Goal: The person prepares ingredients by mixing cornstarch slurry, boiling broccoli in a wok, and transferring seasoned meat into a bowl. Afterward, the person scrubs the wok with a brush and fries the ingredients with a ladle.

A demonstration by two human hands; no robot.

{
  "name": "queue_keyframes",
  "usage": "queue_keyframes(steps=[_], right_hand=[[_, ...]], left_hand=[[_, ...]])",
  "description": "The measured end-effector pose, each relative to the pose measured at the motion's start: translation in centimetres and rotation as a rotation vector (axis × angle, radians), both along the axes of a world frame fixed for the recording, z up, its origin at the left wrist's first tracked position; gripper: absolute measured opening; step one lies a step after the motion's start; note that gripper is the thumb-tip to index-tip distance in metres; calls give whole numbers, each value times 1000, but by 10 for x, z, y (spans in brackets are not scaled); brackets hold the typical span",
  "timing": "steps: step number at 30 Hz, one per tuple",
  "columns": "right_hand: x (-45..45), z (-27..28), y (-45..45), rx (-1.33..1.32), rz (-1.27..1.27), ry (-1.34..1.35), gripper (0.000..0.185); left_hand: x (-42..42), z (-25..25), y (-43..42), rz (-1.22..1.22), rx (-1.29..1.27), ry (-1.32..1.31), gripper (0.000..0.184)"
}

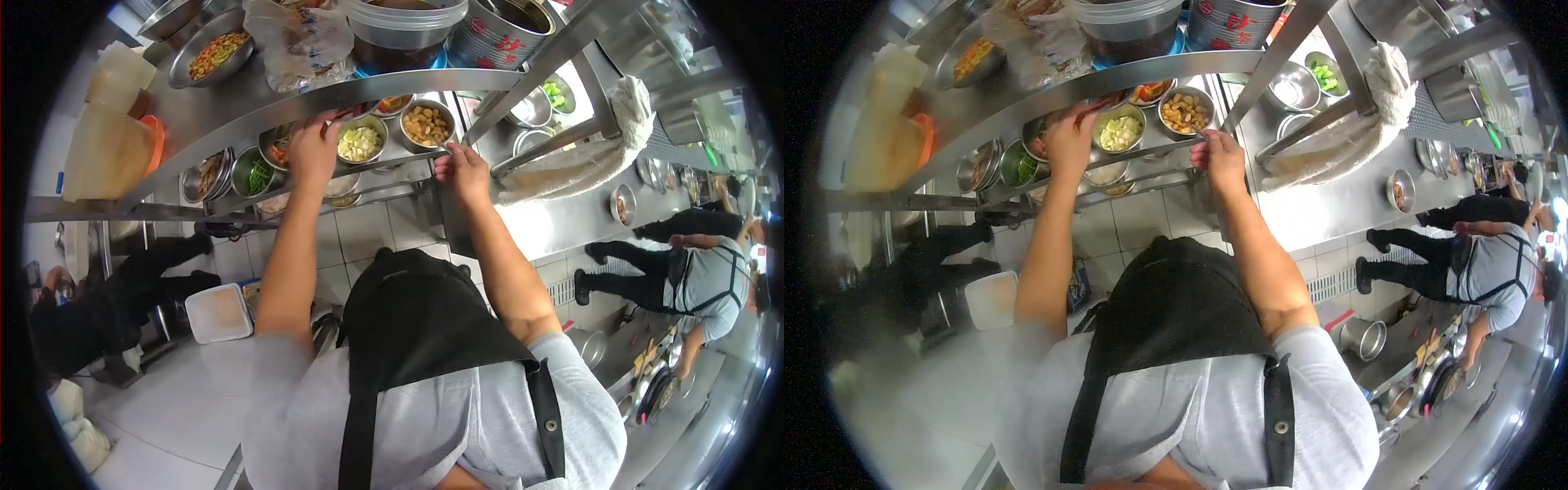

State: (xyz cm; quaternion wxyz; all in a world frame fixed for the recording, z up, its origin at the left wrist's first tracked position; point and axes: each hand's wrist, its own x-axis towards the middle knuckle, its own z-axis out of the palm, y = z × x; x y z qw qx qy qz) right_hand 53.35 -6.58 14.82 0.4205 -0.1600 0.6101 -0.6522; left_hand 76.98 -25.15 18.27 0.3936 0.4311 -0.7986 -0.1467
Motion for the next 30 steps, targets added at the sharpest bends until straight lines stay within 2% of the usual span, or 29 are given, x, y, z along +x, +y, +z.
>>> queue_keyframes(steps=[2, 4, 5, 8, 12, 14, 15, 17, 18, 20, 24, 25, 26, 27, 28, 29, 30], right_hand=[[0, 0, 8, -13, -30, -43, 31], [-2, 2, 14, -29, -56, -81, 32], [-3, 2, 16, -33, -64, -82, 33], [-4, 5, 24, -47, -77, -87, 34], [-8, 3, 29, -50, -68, -82, 34], [-9, 4, 33, -49, -75, -74, 34], [-9, 5, 35, -44, -69, -58, 34], [-9, 7, 38, -56, -78, -91, 34], [-9, 12, 38, -71, -75, -120, 35], [-7, 20, 43, -74, -84, -135, 35], [-6, 34, 77, -152, -33, -184, 36], [-6, 36, 89, -157, -14, -205, 37], [-9, 38, 104, -163, -4, -221, 38], [-12, 43, 121, -161, 6, -258, 35], [-14, 47, 141, -160, 19, -298, 32], [-16, 49, 161, -151, 20, -302, 31], [-20, 51, 183, -183, 6, -343, 32]], left_hand=[[-24, -8, -14, -20, 41, -75, 26], [-49, -40, -32, 16, -240, -176, 25], [-58, -53, -41, -3, -159, -270, 25], [-71, -61, -50, -82, -173, -255, 26], [-51, -33, -26, -19, -71, -313, 29], [-38, -25, -13, -63, 159, -268, 33], [-37, -32, -12, -74, 157, -271, 33], [-33, -52, -11, -248, 168, -529, 36], [-39, -48, -11, -252, 163, -530, 36], [-55, -39, -12, -248, 340, -744, 37], [-71, -59, -34, -266, 381, -885, 37], [-72, -61, -36, -303, 307, -940, 35], [-68, -61, -31, -333, 198, -840, 25], [-70, -54, -25, -331, 227, -759, 25], [-68, -60, -33, -387, 209, -775, 26], [-71, -53, -29, -313, 273, -801, 26], [-67, -69, -41, -329, 224, -822, 25]])
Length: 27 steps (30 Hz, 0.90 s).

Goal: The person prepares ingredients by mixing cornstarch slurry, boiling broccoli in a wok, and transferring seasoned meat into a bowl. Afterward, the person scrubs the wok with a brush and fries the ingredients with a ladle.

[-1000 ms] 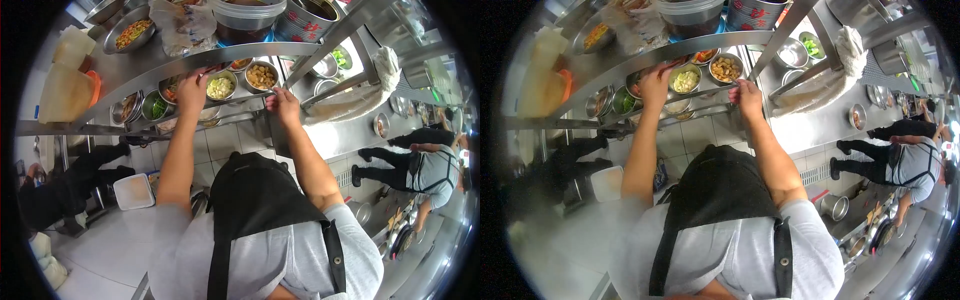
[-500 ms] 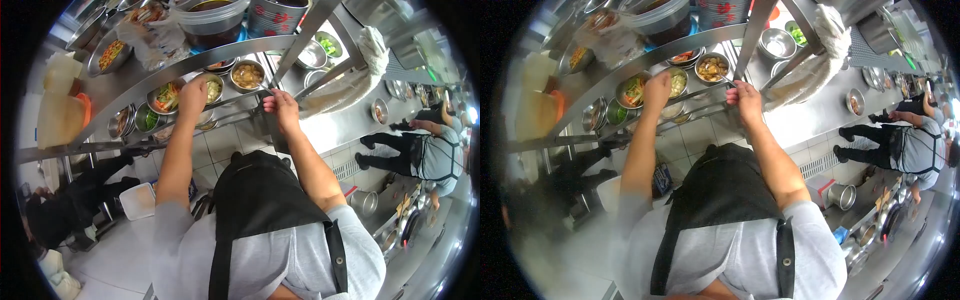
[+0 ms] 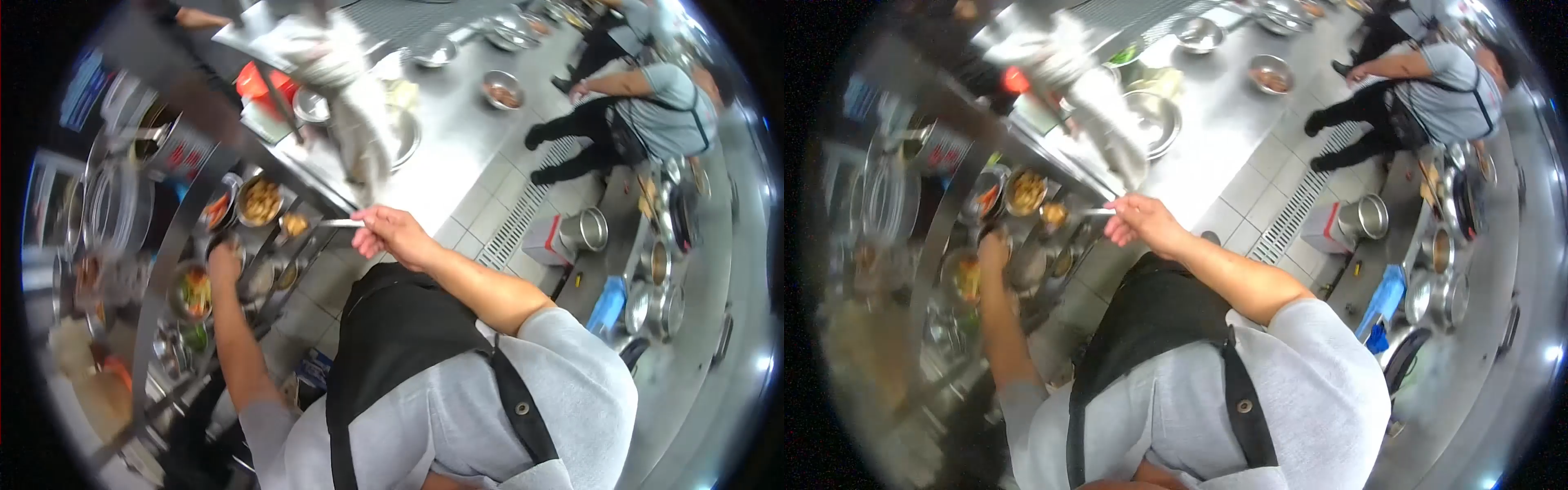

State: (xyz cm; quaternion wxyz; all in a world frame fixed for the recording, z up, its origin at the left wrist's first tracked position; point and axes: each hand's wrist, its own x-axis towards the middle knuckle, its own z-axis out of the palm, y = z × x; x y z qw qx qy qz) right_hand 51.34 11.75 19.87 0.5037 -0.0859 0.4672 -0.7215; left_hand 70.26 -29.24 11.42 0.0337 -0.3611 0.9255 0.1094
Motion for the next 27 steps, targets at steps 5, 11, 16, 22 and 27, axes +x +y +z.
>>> queue_keyframes(steps=[5, 11, 16, 22, 27], right_hand=[[-34, 7, 129, 106, -196, -1, 35], [-156, -7, 236, 143, -635, 295, 38], [-305, -24, 243, 357, -894, 632, 32], [-366, -56, 231, 950, -981, 1201, 29], [-286, -12, 241, 387, -994, 782, 33]], left_hand=[[-2, -15, -17, -19, 55, -27, 19], [-11, -11, 1, 130, 4, -80, 17], [0, -26, -13, 239, -42, -97, 18], [13, -40, -25, 188, -116, -108, 21], [6, -13, -1, 227, 1, -67, 21]])
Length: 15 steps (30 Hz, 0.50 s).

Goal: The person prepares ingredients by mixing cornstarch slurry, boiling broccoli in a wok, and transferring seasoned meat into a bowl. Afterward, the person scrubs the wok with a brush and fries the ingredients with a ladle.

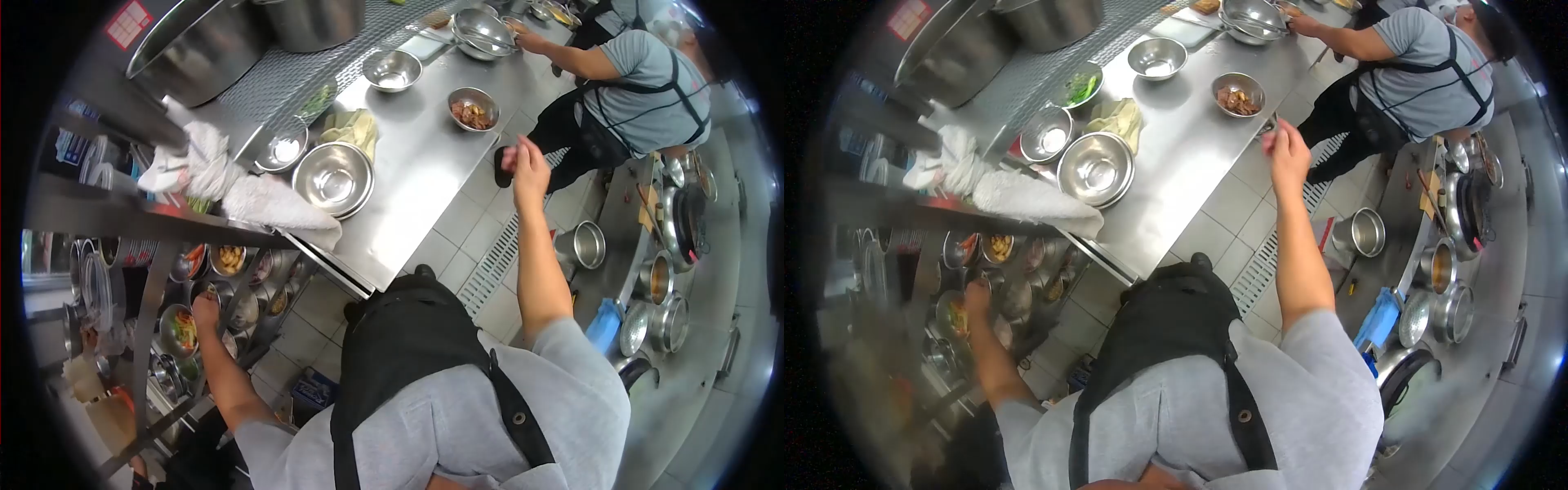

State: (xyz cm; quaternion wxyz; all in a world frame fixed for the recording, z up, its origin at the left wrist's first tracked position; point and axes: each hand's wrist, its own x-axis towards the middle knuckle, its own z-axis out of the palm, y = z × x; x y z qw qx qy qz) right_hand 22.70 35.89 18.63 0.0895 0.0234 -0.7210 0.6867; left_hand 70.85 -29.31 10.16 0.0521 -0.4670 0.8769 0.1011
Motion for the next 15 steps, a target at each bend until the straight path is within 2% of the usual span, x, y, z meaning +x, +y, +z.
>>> queue_keyframes(steps=[2, 4, 5, 6, 7, 11, 15], right_hand=[[52, 9, 8, -135, 133, -135, 33], [107, 15, 7, -222, 273, -288, 34], [136, 24, 2, -263, 361, -378, 35], [161, 28, -5, -263, 436, -436, 35], [181, 29, -17, -261, 531, -508, 36], [245, 37, -98, -216, 875, -659, 35], [292, 57, -196, -87, 1163, -455, 31]], left_hand=[[0, -7, -10, -33, 33, 0, 21], [6, -17, -21, -168, 119, 30, 23], [3, -21, -24, -178, 99, -30, 25], [0, -22, -23, -166, 81, -96, 28], [-3, -11, -7, -203, -13, -23, 32], [-9, 6, -3, -128, 56, -122, 30], [-4, 29, 10, -86, 76, -63, 26]])
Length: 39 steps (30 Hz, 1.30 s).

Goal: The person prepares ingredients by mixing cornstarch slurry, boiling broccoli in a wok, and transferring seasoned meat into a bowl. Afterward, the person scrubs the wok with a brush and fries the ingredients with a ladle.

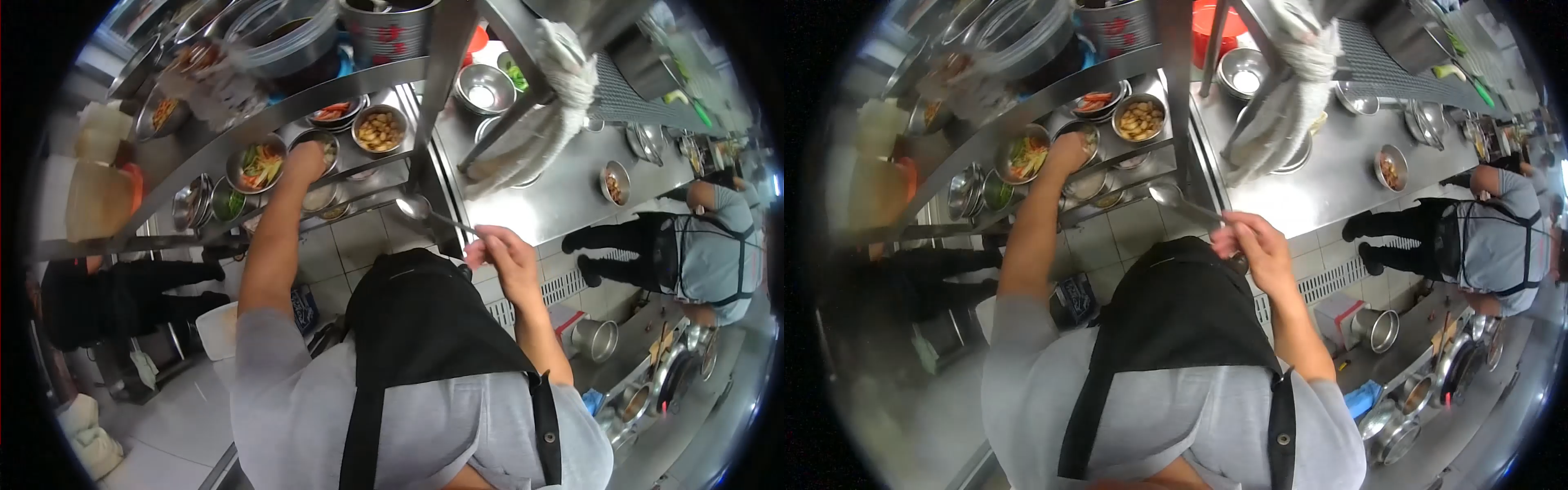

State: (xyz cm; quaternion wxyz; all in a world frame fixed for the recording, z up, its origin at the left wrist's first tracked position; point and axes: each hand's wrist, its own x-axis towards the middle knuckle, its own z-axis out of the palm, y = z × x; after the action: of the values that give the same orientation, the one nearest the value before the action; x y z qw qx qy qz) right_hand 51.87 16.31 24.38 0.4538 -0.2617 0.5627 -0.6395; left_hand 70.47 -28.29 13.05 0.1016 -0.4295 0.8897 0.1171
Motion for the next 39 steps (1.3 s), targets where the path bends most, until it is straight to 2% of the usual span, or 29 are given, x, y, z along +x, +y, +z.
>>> queue_keyframes(steps=[2, 3, 4, 5, 7, 8, 10, 11, 13, 14, 16, 22, 30, 33, 34, 36, 39], right_hand=[[18, 3, -52, -50, -44, 86, 31], [21, -3, -76, -81, -75, 226, 30], [26, -3, -103, -21, -128, 341, 27], [24, -14, -129, 62, -193, 587, 26], [17, -28, -175, 226, -78, 963, 28], [15, -43, -192, 229, -76, 969, 28], [14, -68, -215, 245, 88, 898, 29], [13, -73, -223, 241, 86, 906, 29], [16, -79, -226, 157, -52, 341, 28], [17, -80, -225, 158, -53, 339, 28], [12, -79, -220, 95, -204, -103, 31], [15, -82, -199, 37, -214, -134, 33], [5, -84, -187, -16, -243, -115, 31], [5, -74, -183, 71, -185, 327, 26], [4, -71, -181, 69, -183, 323, 26], [1, -64, -180, 47, -285, 1038, 27], [3, -49, -178, -4, -315, 1159, 30]], left_hand=[[2, 31, 17, 4, 27, 117, 26], [6, 31, 17, 11, 15, 151, 25], [11, 32, 16, 15, 17, 156, 25], [14, 34, 17, 6, -17, 207, 24], [24, 36, 20, -4, -34, 300, 22], [26, 35, 22, -3, -31, 306, 22], [30, 34, 27, 19, -64, 454, 18], [31, 35, 27, 19, -68, 462, 18], [39, 35, 34, 50, -42, 597, 20], [44, 38, 37, 48, -40, 595, 20], [46, 41, 40, 125, 5, 700, 23], [51, 34, 46, 185, -18, 883, 25], [42, 29, 60, 262, -9, 912, 23], [36, 23, 63, 286, -2, 924, 23], [35, 23, 64, 295, 7, 944, 23], [32, 21, 66, 325, 29, 929, 23], [33, 16, 68, 362, 66, 941, 23]])
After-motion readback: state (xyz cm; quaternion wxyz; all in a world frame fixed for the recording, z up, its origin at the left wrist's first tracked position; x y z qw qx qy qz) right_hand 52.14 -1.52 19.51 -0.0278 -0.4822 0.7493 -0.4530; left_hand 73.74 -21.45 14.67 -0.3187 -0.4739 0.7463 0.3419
